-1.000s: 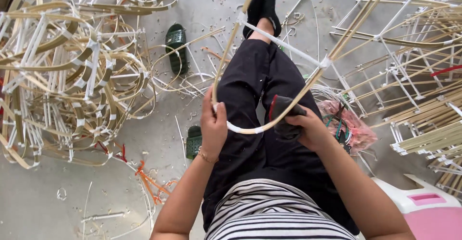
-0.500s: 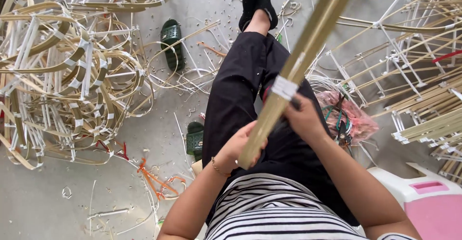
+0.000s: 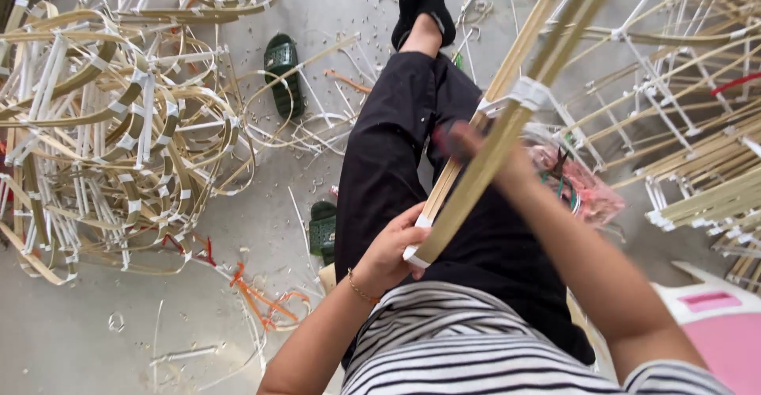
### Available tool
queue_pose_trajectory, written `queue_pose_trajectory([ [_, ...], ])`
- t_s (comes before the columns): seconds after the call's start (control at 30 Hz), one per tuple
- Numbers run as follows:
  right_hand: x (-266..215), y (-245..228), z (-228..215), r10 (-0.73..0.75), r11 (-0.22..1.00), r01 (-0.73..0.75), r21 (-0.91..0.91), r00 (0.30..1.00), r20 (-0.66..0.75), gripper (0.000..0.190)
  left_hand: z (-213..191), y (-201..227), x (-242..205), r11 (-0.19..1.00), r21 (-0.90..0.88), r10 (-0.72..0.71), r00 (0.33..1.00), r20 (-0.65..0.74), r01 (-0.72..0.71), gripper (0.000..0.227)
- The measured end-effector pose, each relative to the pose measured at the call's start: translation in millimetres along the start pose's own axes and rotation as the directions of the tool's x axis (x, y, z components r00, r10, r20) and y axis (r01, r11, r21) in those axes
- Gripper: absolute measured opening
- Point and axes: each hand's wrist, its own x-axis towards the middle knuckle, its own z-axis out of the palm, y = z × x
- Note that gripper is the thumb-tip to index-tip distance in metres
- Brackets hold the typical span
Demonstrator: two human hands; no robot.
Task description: Assembling and trimming plastic bindings on bamboo or wood frame components using scissors and wire cutters.
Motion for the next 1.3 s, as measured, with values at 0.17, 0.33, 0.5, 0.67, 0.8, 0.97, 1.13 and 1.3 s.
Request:
queue_pose_trajectory([
  [0.17,-3.4,80.5,-1.2,-0.546,0.74,0.647,-0.181,0.736,0.4,0.071,-37.8,-6.1,15.5,0.996,-0.08,-0.036,0.999,0.02,0.037,0.034],
  [0.33,-16.1,-36.7,-57.0,-0.358,0.893,0.255,0.37,0.901,0.243,0.068,-47.2,11.2,-7.6,0.997,0.067,-0.024,0.997,-0.079,0.029,0.045],
  [0.5,-8.4,-44.5,-23.7,-0.263,0.965,0.262,0.026,0.957,0.118,0.046,-60.7,4.8,-20.9,0.958,0.286,-0.031,0.998,0.059,0.013,0.048],
  [0.67,-30.0,-5.4,33.5,-0.175,0.984,0.176,0.015,0.96,0.218,0.03,-25.0,28.6,-0.2,0.898,0.439,0.033,0.999,0.017,-0.037,0.034],
  [0.8,-14.4,-19.3,15.9,-0.409,0.897,0.438,-0.059,0.873,0.265,0.029,-41.7,4.9,16.1,0.93,0.346,0.096,0.991,0.095,-0.123,0.033],
  [0.97,9.8,-48.6,-29.0,-0.275,0.937,0.276,0.216,0.961,-0.032,0.038,-18.1,5.6,-1.9,0.913,0.405,0.015,0.996,0.089,-0.05,0.032],
  [1.13,2.7,-2.3,-11.0,-0.447,0.885,0.464,-0.048,0.873,0.194,0.054,-35.7,-12.4,18.3,0.942,0.332,0.04,0.998,0.057,-0.057,0.032],
  [1.3,24.4,-19.9,-56.6,-0.36,0.925,0.354,-0.138,0.933,-0.018,0.053,-35.8,-26.6,15.0,0.925,0.378,0.046,0.999,0.014,-0.048,0.031],
])
